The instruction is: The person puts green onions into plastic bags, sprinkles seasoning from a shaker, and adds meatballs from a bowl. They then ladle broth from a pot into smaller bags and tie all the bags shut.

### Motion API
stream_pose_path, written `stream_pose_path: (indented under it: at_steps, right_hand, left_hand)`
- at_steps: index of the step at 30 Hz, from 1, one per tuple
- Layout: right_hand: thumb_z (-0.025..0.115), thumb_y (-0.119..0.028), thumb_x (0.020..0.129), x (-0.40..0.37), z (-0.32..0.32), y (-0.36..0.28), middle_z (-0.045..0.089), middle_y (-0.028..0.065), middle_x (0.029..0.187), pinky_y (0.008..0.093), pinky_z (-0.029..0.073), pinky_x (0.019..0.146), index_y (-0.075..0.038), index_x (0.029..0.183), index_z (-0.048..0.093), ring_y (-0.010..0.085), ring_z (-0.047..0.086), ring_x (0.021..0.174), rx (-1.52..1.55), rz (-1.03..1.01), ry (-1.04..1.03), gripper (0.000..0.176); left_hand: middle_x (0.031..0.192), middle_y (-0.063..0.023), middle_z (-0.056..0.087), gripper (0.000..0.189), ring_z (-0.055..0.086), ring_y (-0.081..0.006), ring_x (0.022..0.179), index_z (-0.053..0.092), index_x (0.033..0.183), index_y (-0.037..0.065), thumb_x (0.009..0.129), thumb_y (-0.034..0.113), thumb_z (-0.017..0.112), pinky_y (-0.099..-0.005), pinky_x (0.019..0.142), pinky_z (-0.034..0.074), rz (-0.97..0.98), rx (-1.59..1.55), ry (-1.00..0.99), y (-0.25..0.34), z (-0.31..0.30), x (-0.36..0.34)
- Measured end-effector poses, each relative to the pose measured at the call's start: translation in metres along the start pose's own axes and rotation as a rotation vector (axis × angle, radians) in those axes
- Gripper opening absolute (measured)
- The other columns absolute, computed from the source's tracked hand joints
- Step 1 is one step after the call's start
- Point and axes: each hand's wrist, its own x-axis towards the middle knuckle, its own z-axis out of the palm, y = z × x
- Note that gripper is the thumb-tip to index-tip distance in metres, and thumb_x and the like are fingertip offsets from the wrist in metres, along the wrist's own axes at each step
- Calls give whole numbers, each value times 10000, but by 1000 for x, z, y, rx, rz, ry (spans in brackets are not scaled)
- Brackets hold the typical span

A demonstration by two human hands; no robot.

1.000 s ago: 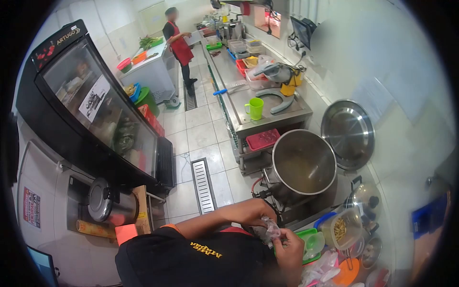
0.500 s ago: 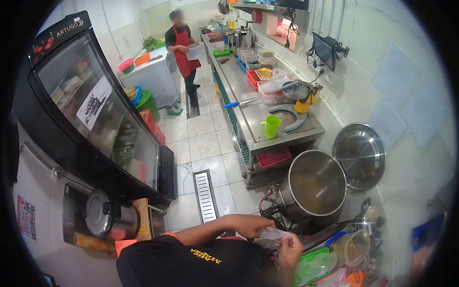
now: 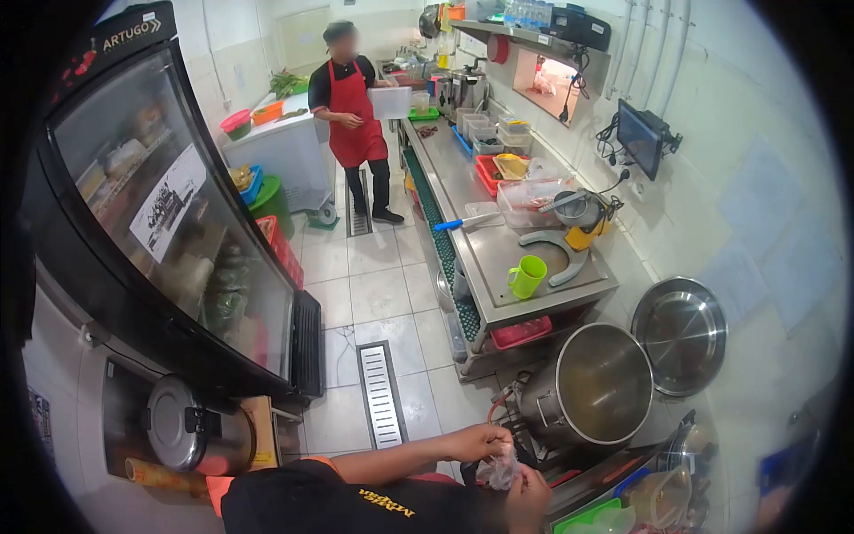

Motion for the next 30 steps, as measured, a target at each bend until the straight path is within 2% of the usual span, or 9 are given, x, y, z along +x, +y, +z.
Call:
stream_pose_path:
  at_steps: [5,8,11,14,17,18,21,24,30]
  right_hand:
    - [582,6,781,6,9,-9,649,157,820,315,500,647,13,924,650,290,643,709,-99,46,4,159]
    - [571,-7,822,2,12,1,651,133,816,311,518,626,19,915,644,237,644,708,-183,64,-8,121]
    - [550,-36,878,2,10,6,645,106,838,315,553,623,3,917,630,184,634,718,230,573,-211,97]
    - [515,-63,917,-2,13,11,637,94,876,349,585,639,-17,962,600,159,636,770,665,706,-113,106]
    - [498,-64,916,-12,16,49,642,104,919,368,592,663,-37,1032,569,191,649,786,1062,719,-19,139]
    - [488,-53,907,-16,16,54,635,118,985,418,581,740,-39,1062,553,223,645,870,1196,670,18,168]
    - [450,47,832,-17,11,51,612,145,1068,436,553,776,-39,1068,546,264,620,959,1464,833,173,269]
    - [437,105,766,-25,16,77,555,185,1144,436,510,795,-69,1100,486,299,567,1060,1687,830,187,380]
    - [391,134,693,-28,24,99,573,129,960,276,411,533,-82,1051,481,202,527,710,1447,816,178,428]
  left_hand:
    - [797,-2,578,186,572,-77,708,535,930,68,979,243,500,-251,672,519,19,-431,-214,-19,3,5]
    - [754,6,545,192,553,-70,644,530,921,75,985,252,489,-241,614,513,-64,-226,-345,-11,4,-5]
    - [752,16,530,220,551,-58,648,514,941,81,992,292,477,-238,574,514,-86,-205,-446,-26,2,0]
    - [742,21,512,236,534,-53,645,515,946,90,996,314,460,-258,581,538,-241,-20,-427,-32,-4,0]
    - [731,25,494,232,519,-54,636,510,941,103,998,319,449,-268,607,553,-210,2,-494,-48,-7,0]
    - [722,36,486,224,514,-56,637,512,931,113,997,318,451,-283,630,551,-232,-55,-564,-50,-12,1]
    - [714,49,476,234,522,-57,642,520,915,123,1001,325,441,-290,665,541,-284,-188,-549,-57,-21,4]
    - [756,33,537,228,553,-89,658,551,967,118,994,323,454,-319,725,536,-263,-349,-393,-77,-18,17]
    - [1006,-44,619,220,600,-134,932,580,1028,95,993,280,466,-314,823,499,-187,-571,-88,-90,-10,34]
